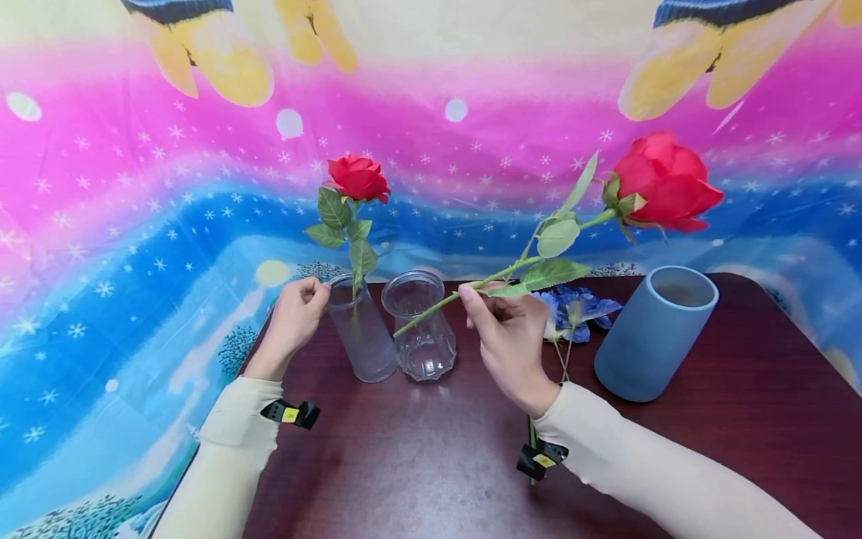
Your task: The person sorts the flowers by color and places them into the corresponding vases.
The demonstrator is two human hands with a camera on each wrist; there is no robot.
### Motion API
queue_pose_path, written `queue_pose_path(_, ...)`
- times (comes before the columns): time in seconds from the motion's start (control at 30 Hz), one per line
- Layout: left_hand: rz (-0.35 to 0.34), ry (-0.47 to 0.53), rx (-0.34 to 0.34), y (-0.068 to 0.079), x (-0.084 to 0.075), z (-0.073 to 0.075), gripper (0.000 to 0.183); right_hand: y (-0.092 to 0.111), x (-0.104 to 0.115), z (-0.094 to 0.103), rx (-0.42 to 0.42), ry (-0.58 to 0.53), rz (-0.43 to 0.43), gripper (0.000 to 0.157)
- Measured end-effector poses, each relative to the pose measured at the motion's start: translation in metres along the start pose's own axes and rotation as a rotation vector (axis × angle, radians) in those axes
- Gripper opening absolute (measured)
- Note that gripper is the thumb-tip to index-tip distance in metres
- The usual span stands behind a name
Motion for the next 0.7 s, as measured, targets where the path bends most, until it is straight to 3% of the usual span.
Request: queue_pose_path(0.7, -0.010, 0.021, 0.015, 0.000, 0.000, -0.001, 0.035, -0.023, 0.004, -0.018, 0.017, 0.047, -0.016, 0.027)
Point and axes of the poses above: each hand's wrist, its own y-axis away from the middle knuckle, its own z-axis out of the back of the hand, x = y × z, the point moved 8 cm from there along -y, towards the middle knuckle, and after that the axes turned 15 degrees about x, right-handed, at the moved point
